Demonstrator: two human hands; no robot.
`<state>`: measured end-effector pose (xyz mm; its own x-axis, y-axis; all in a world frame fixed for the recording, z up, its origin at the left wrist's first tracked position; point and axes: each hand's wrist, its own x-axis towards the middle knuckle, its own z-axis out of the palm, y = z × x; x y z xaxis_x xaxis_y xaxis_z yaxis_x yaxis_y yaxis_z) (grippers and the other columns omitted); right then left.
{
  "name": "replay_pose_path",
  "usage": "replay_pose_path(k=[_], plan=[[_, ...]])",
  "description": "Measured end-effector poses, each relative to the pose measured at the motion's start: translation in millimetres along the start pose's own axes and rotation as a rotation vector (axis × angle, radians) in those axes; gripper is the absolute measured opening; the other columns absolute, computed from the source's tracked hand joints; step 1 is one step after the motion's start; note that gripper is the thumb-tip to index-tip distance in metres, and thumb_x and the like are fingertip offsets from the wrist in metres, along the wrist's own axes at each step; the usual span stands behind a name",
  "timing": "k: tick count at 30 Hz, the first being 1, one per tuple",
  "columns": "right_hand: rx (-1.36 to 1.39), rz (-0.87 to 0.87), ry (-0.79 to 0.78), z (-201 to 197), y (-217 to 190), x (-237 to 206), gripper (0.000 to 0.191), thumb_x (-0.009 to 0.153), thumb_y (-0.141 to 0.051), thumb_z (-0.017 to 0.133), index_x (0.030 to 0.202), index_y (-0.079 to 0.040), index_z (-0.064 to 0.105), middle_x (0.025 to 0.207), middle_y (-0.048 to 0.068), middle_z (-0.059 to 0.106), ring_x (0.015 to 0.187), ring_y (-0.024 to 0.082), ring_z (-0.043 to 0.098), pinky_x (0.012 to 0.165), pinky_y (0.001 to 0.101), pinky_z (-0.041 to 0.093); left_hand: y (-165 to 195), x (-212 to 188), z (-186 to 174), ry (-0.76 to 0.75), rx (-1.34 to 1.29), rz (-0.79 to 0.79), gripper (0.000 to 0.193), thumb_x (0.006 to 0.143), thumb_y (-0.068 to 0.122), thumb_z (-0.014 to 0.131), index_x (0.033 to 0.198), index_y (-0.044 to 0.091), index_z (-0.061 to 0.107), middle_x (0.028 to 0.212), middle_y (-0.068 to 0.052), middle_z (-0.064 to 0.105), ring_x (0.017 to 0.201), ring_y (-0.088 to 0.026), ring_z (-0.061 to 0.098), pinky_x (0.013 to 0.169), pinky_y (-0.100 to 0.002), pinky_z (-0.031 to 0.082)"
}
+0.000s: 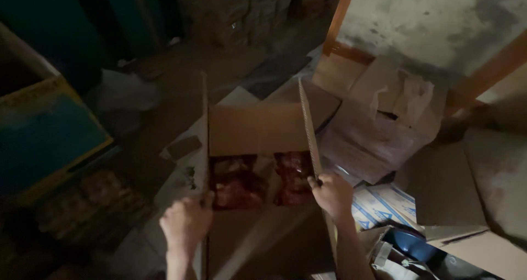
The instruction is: The person opens a cardboard box, lifts it, and carries it across the room to place it on a stack. They then return to open another box and move it to the same stack. Finally, they open a third box and remove a yellow snack packet.
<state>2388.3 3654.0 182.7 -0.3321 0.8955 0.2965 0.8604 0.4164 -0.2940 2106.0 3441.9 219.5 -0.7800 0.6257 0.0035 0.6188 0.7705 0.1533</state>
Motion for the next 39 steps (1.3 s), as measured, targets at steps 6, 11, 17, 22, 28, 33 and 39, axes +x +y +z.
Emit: replay_pose_path(k=[6,11,17,22,28,33,39], plan=[[-0.018,0.135,-0.206,26.5,16.7,69.2,0.044,0.095,-0.051,0.066,0.081,-0.011,0.077,0.063,0.014,0.069,0.06,0.032,0.07,0.062,0.0453,0.052,32.1,63.5,-8.5,-0.017,-0.283,0.038,0.052,0.093,0.06,0.055,0.095,0.014,0.08,0.08,-0.017,0.076,0.07,-0.034,0.077,0.063,-0.043,0.062],[0.027,0.026,0.07,58.5,24.4,129.5,0.042,0.088,-0.048,0.071,0.079,-0.007,0.078,0.07,0.017,0.07,0.066,0.037,0.069,0.061,0.0489,0.053,72.6,148.5,-2.8,-0.046,-0.141,0.077,0.054,0.095,0.064,0.056,0.089,0.016,0.081,0.085,-0.013,0.078,0.079,-0.033,0.077,0.07,-0.043,0.062],[0.107,0.258,0.069,86.7,35.3,226.4,0.04,0.086,-0.047,0.068,0.082,-0.009,0.08,0.081,0.018,0.073,0.079,0.042,0.07,0.07,0.0531,0.055,146.6,293.3,16.1,-0.225,-0.124,0.151,0.057,0.098,0.062,0.054,0.085,0.015,0.085,0.085,-0.013,0.079,0.079,-0.033,0.076,0.073,-0.042,0.061],[0.069,0.471,0.005,112.4,55.0,314.8,0.046,0.09,-0.053,0.066,0.089,-0.009,0.079,0.088,0.021,0.074,0.088,0.041,0.071,0.078,0.0521,0.055,220.5,409.5,53.3,-0.02,-0.093,0.418,0.058,0.099,0.059,0.054,0.078,0.01,0.078,0.072,-0.013,0.074,0.062,-0.031,0.072,0.058,-0.042,0.057],[0.066,0.614,0.143,136.8,80.8,365.4,0.047,0.086,-0.054,0.068,0.089,-0.009,0.08,0.087,0.022,0.074,0.084,0.043,0.071,0.075,0.0523,0.056,307.5,491.0,112.7,0.24,-0.151,0.791,0.055,0.104,0.047,0.06,0.065,0.01,0.068,0.056,-0.006,0.064,0.044,-0.024,0.061,0.043,-0.042,0.049],[0.033,0.791,0.123,146.6,89.7,375.9,0.041,0.088,-0.05,0.067,0.091,-0.011,0.08,0.085,0.021,0.074,0.084,0.042,0.071,0.076,0.0526,0.056,369.3,525.9,135.2,-0.261,-0.169,0.751,0.048,0.098,0.045,0.064,0.072,0.004,0.067,0.064,-0.013,0.066,0.052,-0.028,0.062,0.048,-0.045,0.052],[0.017,0.799,0.193,165.8,95.8,383.8,0.04,0.09,-0.048,0.066,0.086,-0.011,0.08,0.08,0.019,0.074,0.081,0.041,0.072,0.076,0.0517,0.056,413.8,525.8,178.1,-0.359,-0.249,0.782,0.057,0.108,0.039,0.053,0.071,-0.002,0.069,0.07,-0.018,0.071,0.059,-0.03,0.064,0.057,-0.047,0.052]])
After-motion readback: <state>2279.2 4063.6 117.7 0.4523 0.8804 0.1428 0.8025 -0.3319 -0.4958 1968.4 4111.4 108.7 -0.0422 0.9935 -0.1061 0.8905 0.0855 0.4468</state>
